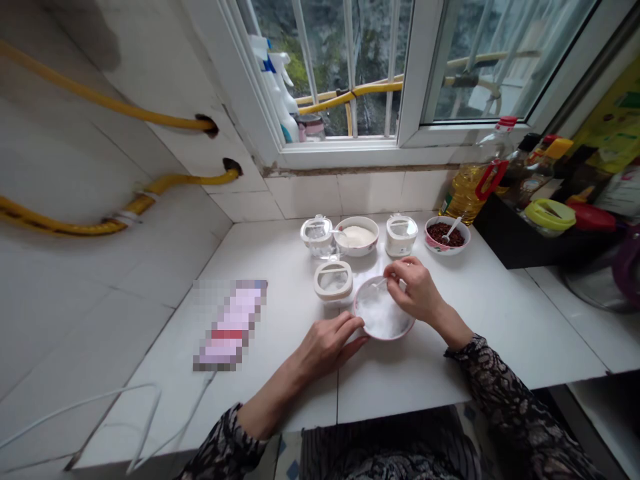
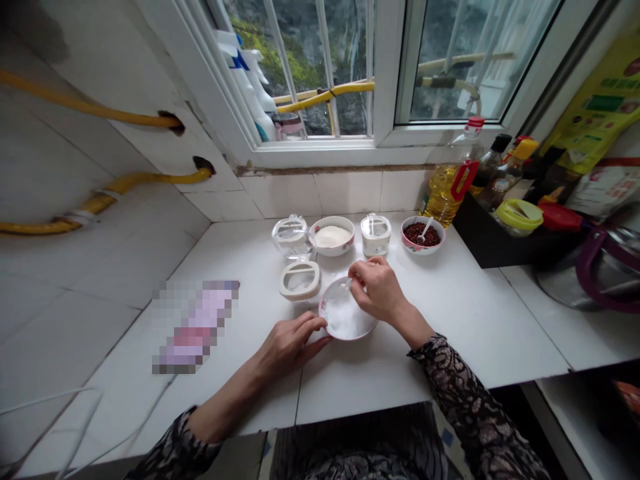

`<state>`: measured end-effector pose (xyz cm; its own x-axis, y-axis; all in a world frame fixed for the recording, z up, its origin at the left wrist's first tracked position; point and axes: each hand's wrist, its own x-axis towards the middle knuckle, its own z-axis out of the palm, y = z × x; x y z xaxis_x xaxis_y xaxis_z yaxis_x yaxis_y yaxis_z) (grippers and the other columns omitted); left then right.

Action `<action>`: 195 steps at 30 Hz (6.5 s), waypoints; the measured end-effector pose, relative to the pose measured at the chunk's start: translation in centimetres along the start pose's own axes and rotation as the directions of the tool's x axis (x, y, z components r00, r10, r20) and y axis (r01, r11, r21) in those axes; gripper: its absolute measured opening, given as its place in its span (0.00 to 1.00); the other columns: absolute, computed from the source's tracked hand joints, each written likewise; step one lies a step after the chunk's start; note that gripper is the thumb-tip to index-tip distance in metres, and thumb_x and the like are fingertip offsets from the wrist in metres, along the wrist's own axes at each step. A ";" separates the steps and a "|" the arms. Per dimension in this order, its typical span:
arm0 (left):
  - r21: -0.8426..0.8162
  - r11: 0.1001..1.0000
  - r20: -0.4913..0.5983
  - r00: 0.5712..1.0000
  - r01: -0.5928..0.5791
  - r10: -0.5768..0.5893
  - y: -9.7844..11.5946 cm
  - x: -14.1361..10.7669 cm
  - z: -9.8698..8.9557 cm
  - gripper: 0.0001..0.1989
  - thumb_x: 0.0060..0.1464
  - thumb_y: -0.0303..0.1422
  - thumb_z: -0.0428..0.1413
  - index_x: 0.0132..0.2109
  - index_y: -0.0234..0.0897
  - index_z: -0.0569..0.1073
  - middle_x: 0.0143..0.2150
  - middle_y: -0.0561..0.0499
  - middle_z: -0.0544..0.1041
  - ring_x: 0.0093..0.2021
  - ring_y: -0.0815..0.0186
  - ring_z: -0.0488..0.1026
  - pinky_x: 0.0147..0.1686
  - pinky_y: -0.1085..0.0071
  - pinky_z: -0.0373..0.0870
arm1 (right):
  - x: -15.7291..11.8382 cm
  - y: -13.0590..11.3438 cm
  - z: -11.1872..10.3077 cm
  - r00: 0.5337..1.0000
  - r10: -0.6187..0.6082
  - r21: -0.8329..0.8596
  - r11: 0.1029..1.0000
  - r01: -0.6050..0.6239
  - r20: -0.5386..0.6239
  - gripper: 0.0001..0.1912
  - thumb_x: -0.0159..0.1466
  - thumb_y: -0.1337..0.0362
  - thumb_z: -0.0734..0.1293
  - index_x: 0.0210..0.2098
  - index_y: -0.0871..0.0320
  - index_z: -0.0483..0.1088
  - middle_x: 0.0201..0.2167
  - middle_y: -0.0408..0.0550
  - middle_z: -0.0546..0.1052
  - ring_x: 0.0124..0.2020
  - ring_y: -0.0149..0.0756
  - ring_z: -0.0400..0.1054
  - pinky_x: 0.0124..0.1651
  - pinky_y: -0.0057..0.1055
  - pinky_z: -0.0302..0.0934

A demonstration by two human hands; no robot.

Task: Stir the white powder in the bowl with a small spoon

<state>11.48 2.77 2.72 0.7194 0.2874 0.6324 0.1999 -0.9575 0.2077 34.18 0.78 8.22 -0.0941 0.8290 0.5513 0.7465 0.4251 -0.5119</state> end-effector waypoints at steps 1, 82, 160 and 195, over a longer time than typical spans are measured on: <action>0.003 1.000 -0.004 1.000 -0.002 0.002 0.0 0.0 0.0 0.08 0.67 0.33 0.49 0.47 0.34 0.66 0.34 0.48 0.75 0.28 0.68 0.73 0.23 0.76 0.70 | 0.0 0.0 0.3 0.999 -0.015 -0.012 1.000 0.016 0.032 0.07 0.58 0.70 0.60 0.29 0.55 0.68 0.22 0.45 0.75 0.26 0.37 0.66 0.47 0.40 0.61; 0.000 1.000 0.000 1.000 0.006 -0.006 0.1 0.1 0.0 0.07 0.65 0.33 0.51 0.47 0.35 0.67 0.34 0.49 0.75 0.27 0.69 0.73 0.23 0.76 0.70 | -0.1 -0.2 0.8 0.972 0.233 0.028 0.972 -0.234 0.032 0.07 0.54 0.72 0.60 0.25 0.55 0.66 0.21 0.42 0.73 0.27 0.35 0.65 0.43 0.34 0.59; 0.023 1.000 -0.003 1.000 -0.011 0.011 0.0 0.0 0.1 0.08 0.67 0.34 0.49 0.47 0.34 0.66 0.34 0.49 0.75 0.28 0.68 0.74 0.23 0.75 0.70 | 0.3 -0.5 0.9 0.929 0.355 0.214 0.904 -0.371 0.108 0.07 0.53 0.71 0.60 0.22 0.56 0.66 0.15 0.39 0.73 0.20 0.30 0.65 0.38 0.30 0.62; 0.046 0.999 -0.012 1.000 -0.016 0.017 0.0 0.2 0.2 0.08 0.67 0.34 0.47 0.46 0.34 0.66 0.32 0.50 0.73 0.26 0.67 0.72 0.21 0.75 0.67 | 1.1 -2.6 1.6 0.901 0.431 0.669 0.659 -0.344 0.038 0.07 0.61 0.59 0.64 0.35 0.56 0.66 0.27 0.45 0.79 0.31 0.35 0.75 0.41 0.34 0.68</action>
<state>11.77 2.79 2.70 0.7142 0.2718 0.6450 0.2188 -0.9620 0.1631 31.07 1.13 9.10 0.2117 0.9446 0.2509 0.0840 0.2382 -0.9676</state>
